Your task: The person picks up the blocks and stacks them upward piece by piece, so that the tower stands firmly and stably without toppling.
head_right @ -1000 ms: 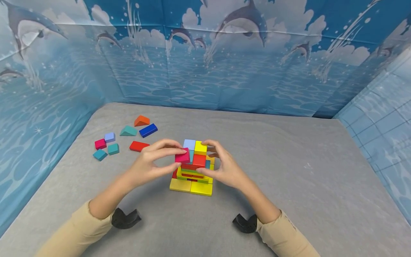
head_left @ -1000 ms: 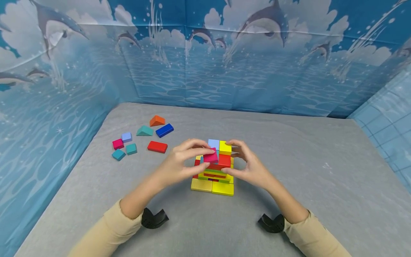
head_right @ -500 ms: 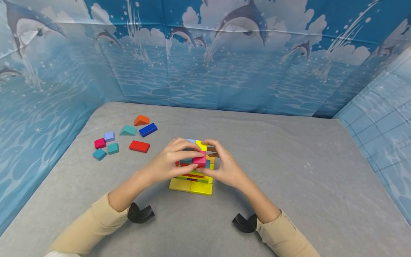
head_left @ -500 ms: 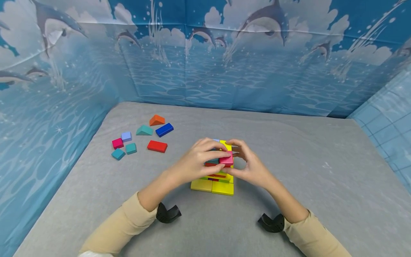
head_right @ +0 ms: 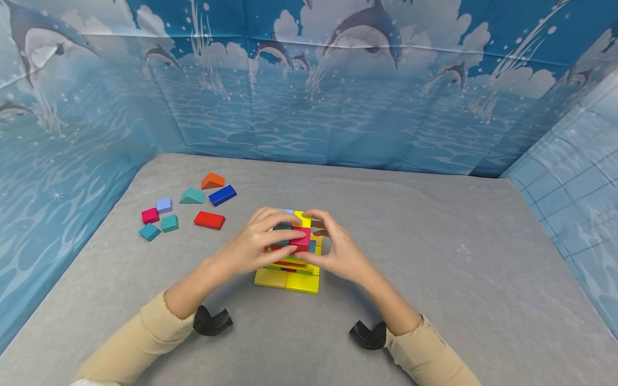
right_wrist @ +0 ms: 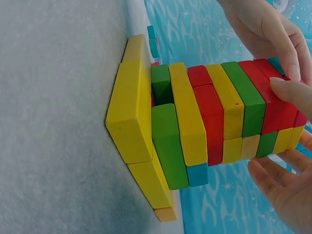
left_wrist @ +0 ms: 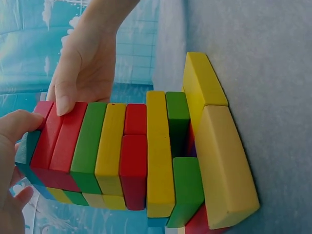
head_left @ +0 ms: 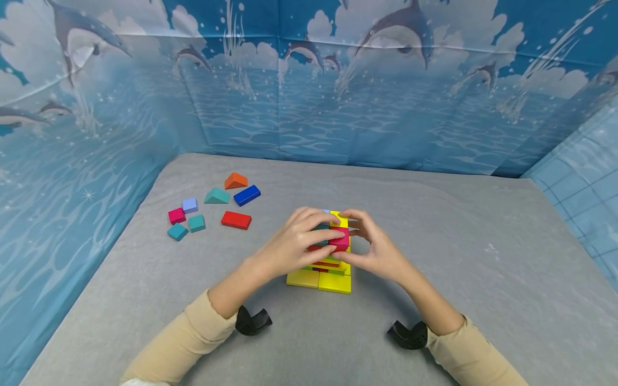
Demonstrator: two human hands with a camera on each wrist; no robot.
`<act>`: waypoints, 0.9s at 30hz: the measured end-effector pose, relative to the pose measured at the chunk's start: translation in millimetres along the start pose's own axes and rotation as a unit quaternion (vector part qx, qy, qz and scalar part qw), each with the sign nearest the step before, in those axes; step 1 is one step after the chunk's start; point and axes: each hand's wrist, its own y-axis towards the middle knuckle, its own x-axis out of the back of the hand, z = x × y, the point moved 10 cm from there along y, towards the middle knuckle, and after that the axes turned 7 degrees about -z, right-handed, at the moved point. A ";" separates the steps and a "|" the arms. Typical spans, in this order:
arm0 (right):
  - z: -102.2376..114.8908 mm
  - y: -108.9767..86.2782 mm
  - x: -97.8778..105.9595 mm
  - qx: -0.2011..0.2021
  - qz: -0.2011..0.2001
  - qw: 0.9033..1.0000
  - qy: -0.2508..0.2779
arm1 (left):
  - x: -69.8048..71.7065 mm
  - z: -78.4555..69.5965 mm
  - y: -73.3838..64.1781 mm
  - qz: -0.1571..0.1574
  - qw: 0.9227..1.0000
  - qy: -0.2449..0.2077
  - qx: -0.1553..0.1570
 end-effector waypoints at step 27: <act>1.4 -0.1 0.8 -0.013 0.007 1.000 0.007 | -17.1 58.2 -27.2 -0.017 0.942 -0.201 0.268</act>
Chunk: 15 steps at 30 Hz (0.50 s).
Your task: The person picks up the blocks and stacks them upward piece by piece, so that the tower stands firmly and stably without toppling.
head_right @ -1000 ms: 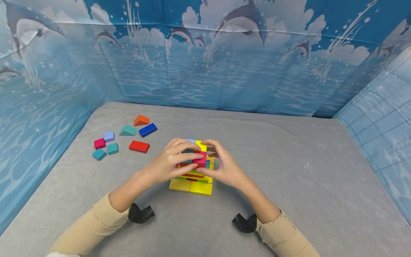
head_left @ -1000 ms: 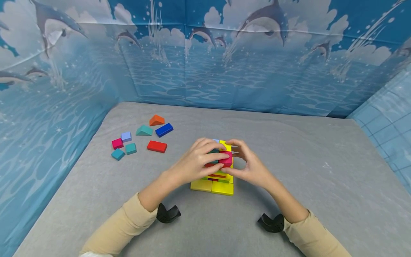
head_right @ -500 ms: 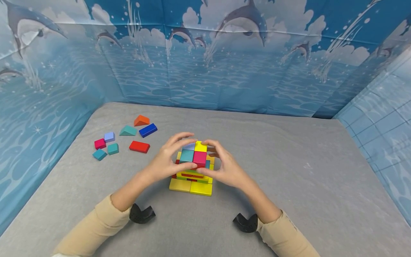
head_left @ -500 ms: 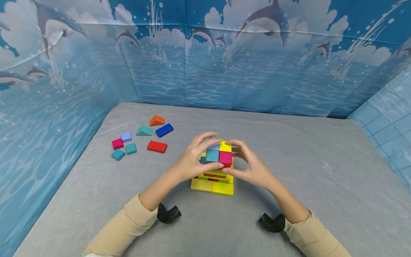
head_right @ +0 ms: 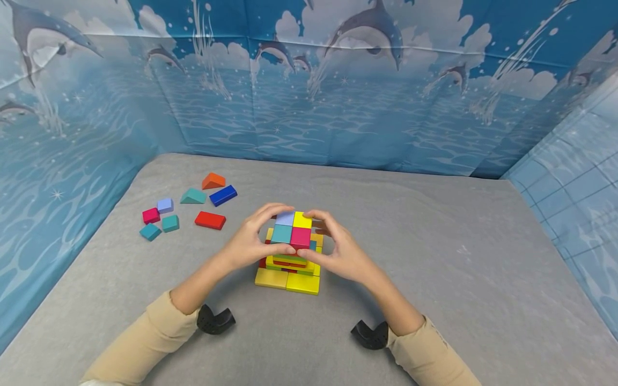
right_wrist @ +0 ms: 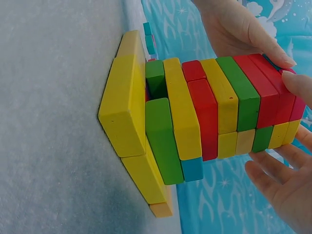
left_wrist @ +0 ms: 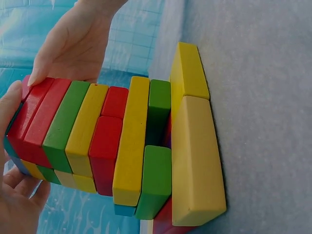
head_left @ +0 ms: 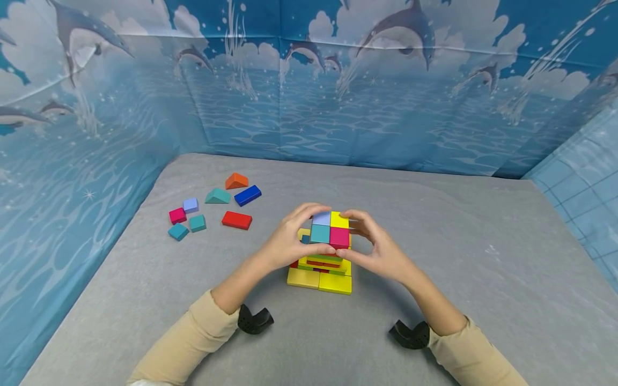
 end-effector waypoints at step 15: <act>-6.3 0.2 -0.7 -0.033 0.000 0.999 -0.008 | 91.7 48.7 -18.0 -0.067 0.993 0.085 0.049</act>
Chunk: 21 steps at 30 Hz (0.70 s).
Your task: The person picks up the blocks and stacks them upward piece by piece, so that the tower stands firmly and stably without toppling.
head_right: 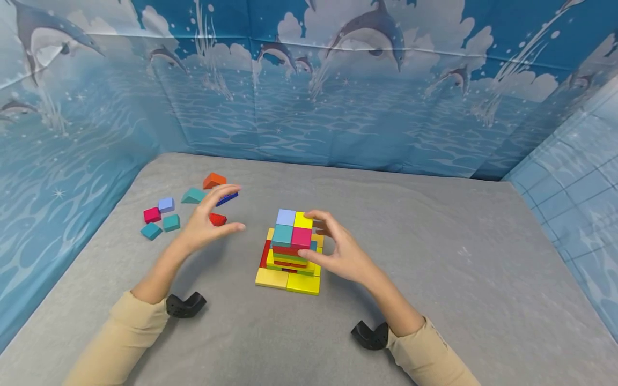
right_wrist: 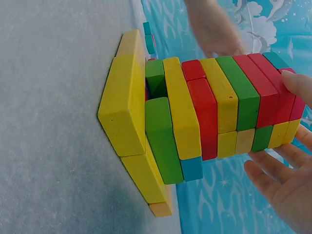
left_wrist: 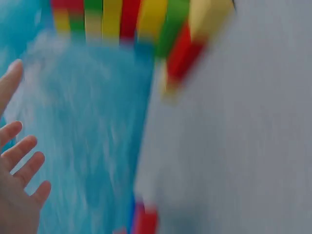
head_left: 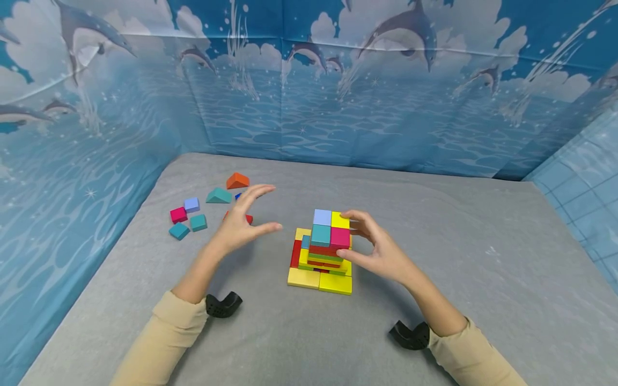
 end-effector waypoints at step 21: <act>-11.6 0.0 -0.8 -0.003 -0.001 1.000 0.000 | 105.2 120.5 -61.0 -0.050 0.967 0.237 0.079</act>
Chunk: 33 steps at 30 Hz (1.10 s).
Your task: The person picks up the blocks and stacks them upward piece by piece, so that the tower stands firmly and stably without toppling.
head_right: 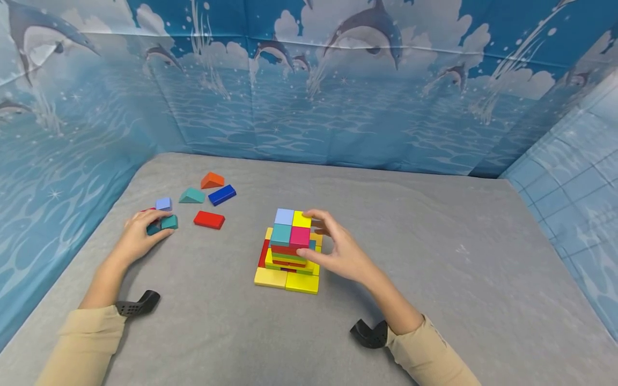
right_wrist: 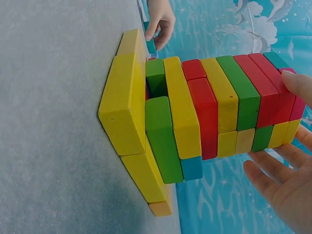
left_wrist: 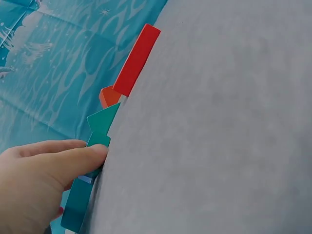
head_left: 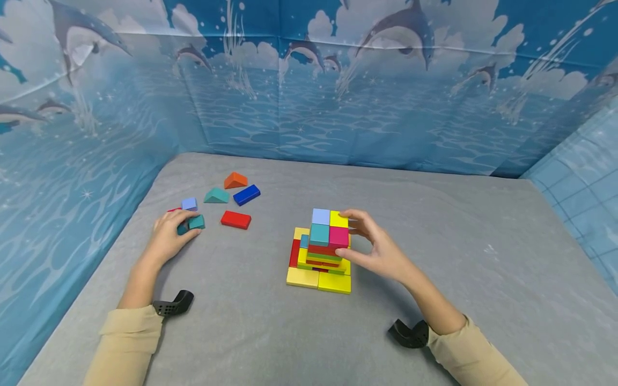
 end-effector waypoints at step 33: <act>-10.6 0.4 -0.5 0.016 0.005 1.000 0.007 | -54.1 -252.4 35.3 0.085 0.940 -0.291 -0.157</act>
